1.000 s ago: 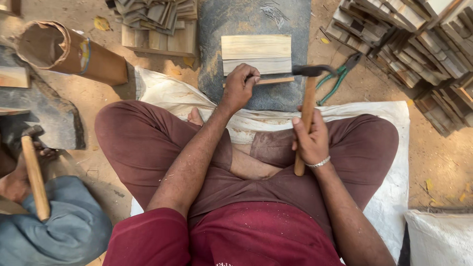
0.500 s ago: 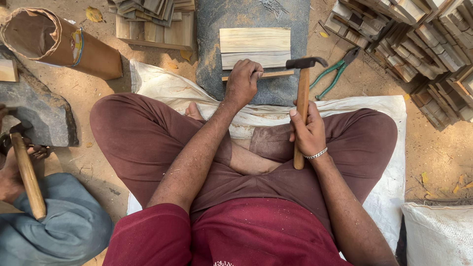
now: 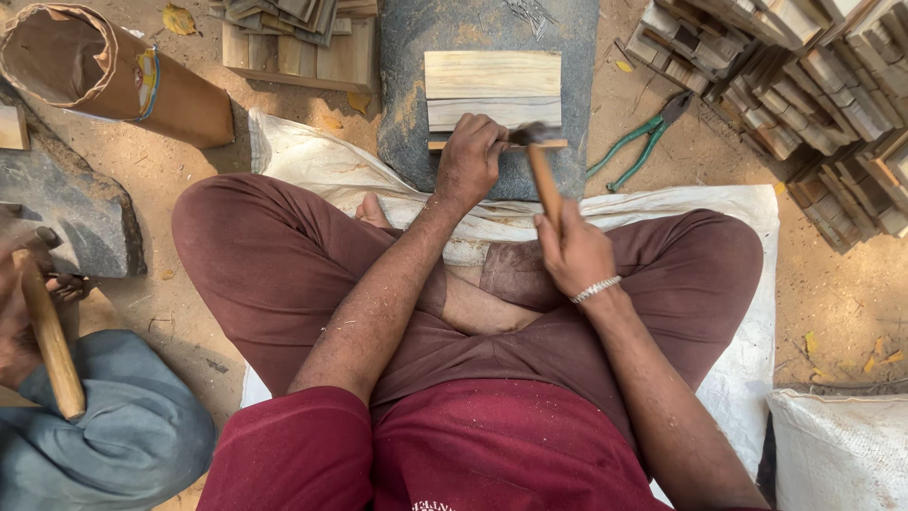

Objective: The person sits cross-legged on the ground and assembles small wooden frames by nailing thin wooden strips together. They use a hammer to drive nails into the wood, aligning the pieces on a stone block and stacking completed frames nearby.

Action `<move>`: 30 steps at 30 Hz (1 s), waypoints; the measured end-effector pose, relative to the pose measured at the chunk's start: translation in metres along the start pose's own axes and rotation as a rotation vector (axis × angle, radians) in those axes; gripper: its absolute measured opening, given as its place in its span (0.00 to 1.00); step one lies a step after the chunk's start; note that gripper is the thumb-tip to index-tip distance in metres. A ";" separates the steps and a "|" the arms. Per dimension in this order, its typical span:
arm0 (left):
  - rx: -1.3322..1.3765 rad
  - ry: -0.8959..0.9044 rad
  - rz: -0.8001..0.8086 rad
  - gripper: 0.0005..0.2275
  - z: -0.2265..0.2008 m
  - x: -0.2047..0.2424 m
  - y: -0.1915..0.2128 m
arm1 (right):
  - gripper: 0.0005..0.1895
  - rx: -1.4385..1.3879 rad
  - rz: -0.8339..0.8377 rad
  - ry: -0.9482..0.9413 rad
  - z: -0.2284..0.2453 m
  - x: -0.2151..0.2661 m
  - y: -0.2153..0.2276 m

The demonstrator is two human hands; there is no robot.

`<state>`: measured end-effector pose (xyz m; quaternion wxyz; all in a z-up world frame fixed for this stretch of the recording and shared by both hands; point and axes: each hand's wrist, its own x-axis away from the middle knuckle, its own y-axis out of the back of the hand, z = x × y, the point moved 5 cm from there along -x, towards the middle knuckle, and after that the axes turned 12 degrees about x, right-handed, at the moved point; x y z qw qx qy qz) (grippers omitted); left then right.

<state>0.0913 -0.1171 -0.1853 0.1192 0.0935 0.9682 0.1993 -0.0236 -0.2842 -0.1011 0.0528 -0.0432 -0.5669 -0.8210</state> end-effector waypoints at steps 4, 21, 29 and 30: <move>0.036 -0.035 -0.019 0.02 -0.002 -0.009 0.005 | 0.15 -0.139 0.018 -0.125 -0.006 0.000 0.003; 0.039 -0.060 -0.049 0.03 0.002 -0.003 0.001 | 0.16 0.027 -0.044 -0.027 0.002 0.000 -0.006; -0.187 -0.155 -0.001 0.12 -0.002 -0.005 0.030 | 0.19 -0.047 0.092 -0.195 -0.027 -0.008 -0.025; -0.192 -0.099 0.014 0.10 0.003 -0.003 0.027 | 0.20 -0.057 0.082 -0.189 -0.027 -0.003 -0.022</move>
